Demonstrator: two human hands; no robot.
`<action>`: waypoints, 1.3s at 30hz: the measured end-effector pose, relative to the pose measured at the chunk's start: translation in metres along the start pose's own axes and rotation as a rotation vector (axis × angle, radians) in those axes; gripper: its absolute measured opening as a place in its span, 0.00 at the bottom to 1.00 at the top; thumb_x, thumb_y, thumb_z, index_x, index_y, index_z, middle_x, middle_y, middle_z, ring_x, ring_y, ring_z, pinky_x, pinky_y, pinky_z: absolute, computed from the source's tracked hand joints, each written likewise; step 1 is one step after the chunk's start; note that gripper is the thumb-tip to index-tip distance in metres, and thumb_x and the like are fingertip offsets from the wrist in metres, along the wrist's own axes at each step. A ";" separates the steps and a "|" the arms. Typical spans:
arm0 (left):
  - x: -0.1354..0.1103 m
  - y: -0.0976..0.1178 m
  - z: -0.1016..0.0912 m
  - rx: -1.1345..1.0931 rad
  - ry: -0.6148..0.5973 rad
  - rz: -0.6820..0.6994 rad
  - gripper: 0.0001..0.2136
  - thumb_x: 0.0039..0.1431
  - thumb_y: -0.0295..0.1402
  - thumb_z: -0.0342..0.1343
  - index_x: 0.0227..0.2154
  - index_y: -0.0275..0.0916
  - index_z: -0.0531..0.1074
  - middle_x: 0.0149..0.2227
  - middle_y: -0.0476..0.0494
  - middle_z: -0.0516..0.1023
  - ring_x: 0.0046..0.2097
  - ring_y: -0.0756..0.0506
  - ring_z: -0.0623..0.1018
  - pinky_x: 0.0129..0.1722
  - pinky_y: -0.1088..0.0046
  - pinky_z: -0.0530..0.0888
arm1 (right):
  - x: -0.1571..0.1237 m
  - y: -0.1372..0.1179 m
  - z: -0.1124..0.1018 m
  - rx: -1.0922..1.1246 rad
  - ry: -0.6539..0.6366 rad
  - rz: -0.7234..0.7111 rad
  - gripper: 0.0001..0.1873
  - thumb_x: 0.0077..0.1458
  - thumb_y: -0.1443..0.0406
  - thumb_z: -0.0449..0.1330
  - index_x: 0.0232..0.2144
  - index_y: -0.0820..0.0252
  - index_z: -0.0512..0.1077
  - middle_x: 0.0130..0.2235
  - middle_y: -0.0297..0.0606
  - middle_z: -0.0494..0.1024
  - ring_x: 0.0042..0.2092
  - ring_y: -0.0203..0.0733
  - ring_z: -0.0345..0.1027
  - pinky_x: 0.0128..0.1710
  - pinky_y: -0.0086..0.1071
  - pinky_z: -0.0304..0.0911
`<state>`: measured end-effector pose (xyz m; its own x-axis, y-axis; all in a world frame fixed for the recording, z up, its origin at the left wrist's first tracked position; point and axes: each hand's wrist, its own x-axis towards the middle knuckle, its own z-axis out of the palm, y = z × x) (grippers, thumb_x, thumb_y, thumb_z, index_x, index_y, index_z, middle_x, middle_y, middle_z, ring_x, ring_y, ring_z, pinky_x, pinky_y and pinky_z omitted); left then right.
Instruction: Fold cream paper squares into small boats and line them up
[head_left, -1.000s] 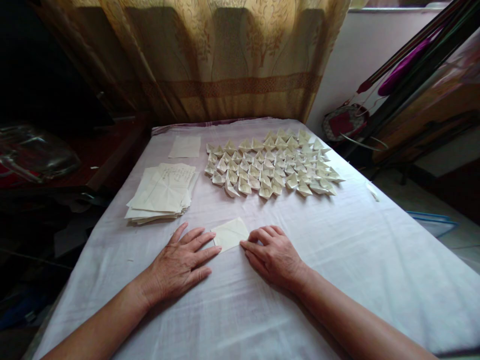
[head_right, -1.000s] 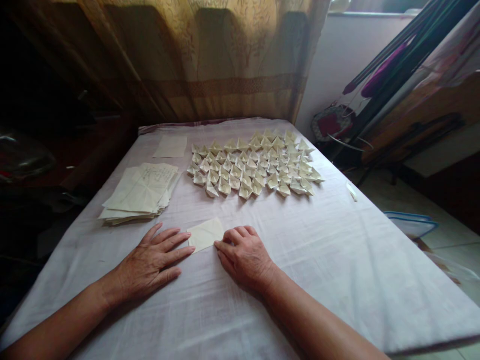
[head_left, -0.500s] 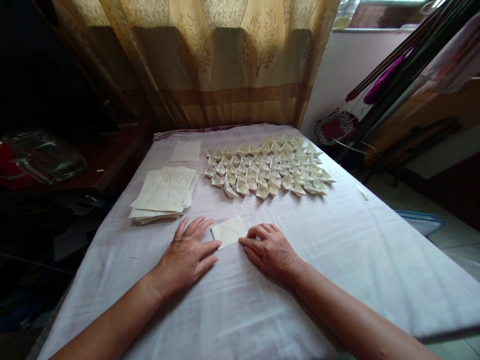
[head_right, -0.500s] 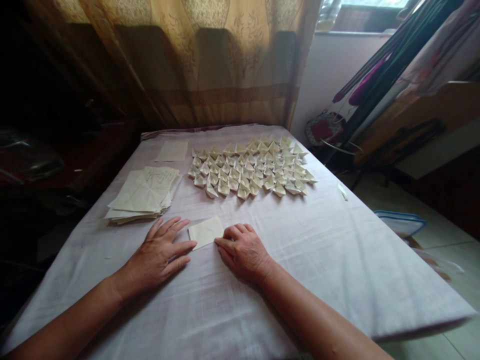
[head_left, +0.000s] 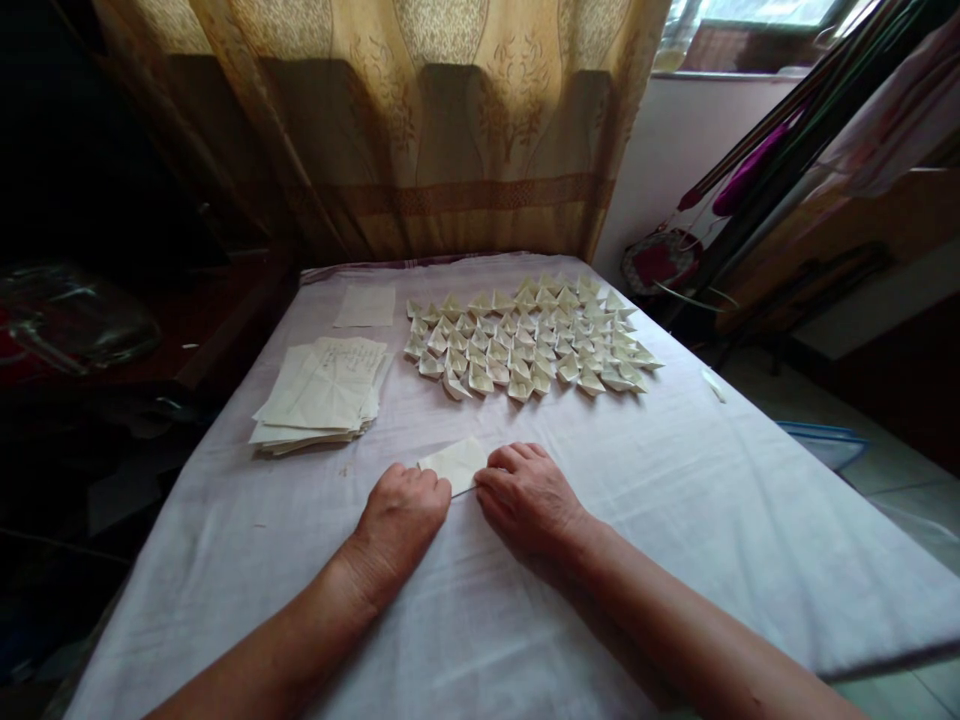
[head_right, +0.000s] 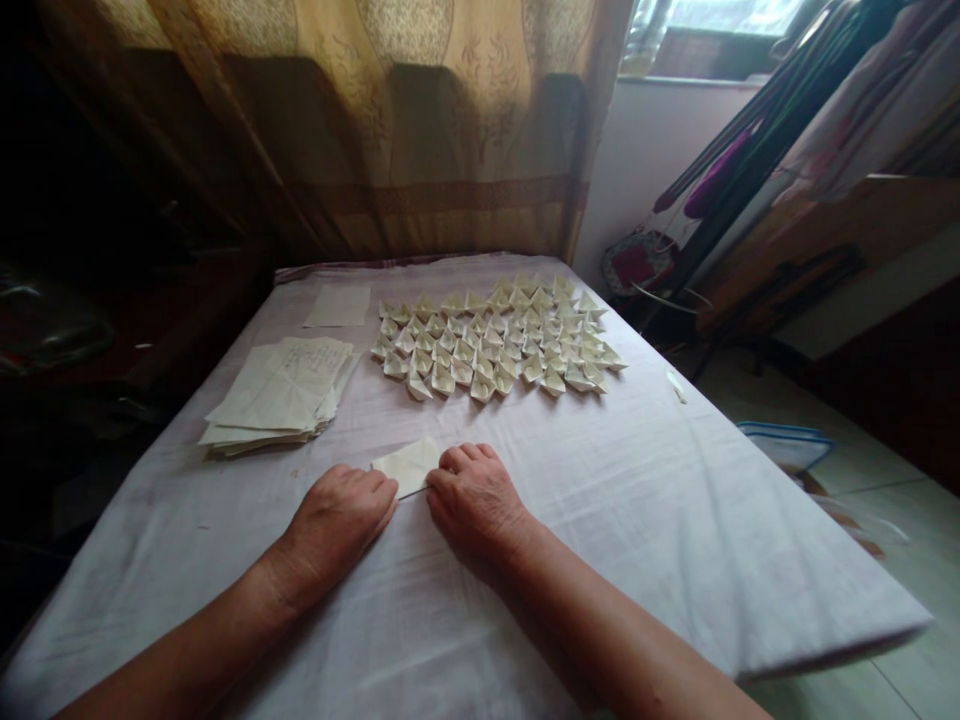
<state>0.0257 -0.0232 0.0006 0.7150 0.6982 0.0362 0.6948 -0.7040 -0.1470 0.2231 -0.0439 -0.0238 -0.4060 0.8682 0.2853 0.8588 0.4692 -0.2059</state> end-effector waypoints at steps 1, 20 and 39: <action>-0.001 0.001 0.002 0.007 0.012 -0.005 0.08 0.58 0.21 0.57 0.26 0.37 0.73 0.27 0.43 0.78 0.31 0.40 0.79 0.32 0.64 0.69 | 0.004 -0.002 0.000 0.003 -0.002 0.006 0.04 0.56 0.65 0.63 0.35 0.56 0.79 0.36 0.38 0.77 0.38 0.43 0.66 0.41 0.36 0.56; -0.013 -0.022 0.019 -0.451 0.537 -0.045 0.08 0.67 0.32 0.50 0.38 0.38 0.74 0.32 0.47 0.83 0.30 0.47 0.81 0.32 0.73 0.72 | 0.007 0.009 0.019 0.421 0.497 0.017 0.24 0.59 0.66 0.60 0.58 0.55 0.65 0.43 0.40 0.80 0.44 0.45 0.73 0.46 0.41 0.67; -0.006 -0.010 0.024 -1.207 0.300 -0.512 0.16 0.62 0.39 0.52 0.50 0.40 0.68 0.23 0.54 0.78 0.27 0.49 0.80 0.30 0.77 0.74 | 0.003 -0.005 0.027 0.726 0.363 0.207 0.37 0.57 0.70 0.56 0.66 0.54 0.52 0.27 0.26 0.73 0.24 0.32 0.65 0.27 0.24 0.65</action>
<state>0.0122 -0.0171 -0.0223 0.2374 0.9695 0.0603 0.4092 -0.1561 0.8990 0.2089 -0.0394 -0.0468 -0.0290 0.9006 0.4337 0.4402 0.4010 -0.8034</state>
